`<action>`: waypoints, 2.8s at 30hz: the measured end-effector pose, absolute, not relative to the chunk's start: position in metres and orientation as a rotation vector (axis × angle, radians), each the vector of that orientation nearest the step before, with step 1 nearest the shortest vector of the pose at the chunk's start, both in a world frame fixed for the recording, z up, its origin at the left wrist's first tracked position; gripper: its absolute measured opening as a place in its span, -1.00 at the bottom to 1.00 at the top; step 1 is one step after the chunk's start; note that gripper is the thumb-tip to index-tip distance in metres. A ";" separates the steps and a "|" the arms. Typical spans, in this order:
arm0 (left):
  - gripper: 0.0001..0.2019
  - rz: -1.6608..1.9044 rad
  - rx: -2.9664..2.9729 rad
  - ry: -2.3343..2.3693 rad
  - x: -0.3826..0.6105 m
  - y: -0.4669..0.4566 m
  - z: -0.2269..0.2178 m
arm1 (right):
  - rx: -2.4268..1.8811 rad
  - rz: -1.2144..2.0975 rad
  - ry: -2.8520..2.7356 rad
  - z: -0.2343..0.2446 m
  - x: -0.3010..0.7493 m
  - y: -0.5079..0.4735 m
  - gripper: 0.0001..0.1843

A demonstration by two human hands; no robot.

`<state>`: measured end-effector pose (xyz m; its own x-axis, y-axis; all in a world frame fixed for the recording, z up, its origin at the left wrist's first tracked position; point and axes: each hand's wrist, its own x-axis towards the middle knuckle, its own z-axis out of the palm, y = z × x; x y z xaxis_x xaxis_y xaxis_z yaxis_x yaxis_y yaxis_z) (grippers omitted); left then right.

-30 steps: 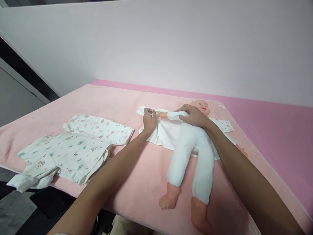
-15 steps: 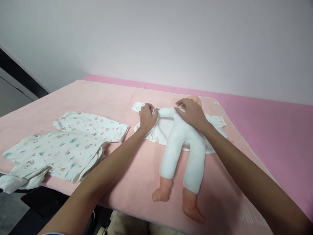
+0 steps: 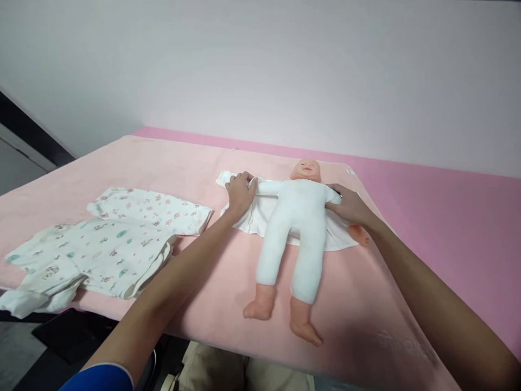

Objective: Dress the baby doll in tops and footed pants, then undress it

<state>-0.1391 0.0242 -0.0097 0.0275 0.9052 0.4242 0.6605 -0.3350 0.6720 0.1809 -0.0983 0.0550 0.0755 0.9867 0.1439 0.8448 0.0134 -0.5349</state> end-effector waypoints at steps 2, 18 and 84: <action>-0.80 1.217 2.016 1.568 -0.140 0.026 -0.007 | -1.866 0.392 -1.796 0.057 0.175 -0.091 -0.40; -0.67 1.079 2.091 1.554 -0.153 0.036 0.006 | -1.753 0.554 -1.831 0.051 0.140 -0.040 -0.31; -0.66 0.602 2.893 0.705 -0.035 0.014 0.060 | -2.274 0.179 -1.438 0.020 0.217 -0.053 -0.70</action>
<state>-0.0351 0.0143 0.0599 0.8143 0.4613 0.3524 0.4202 -0.8872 0.1904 0.2172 -0.0534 0.0197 0.4507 0.8841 0.1232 0.8271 -0.3617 -0.4303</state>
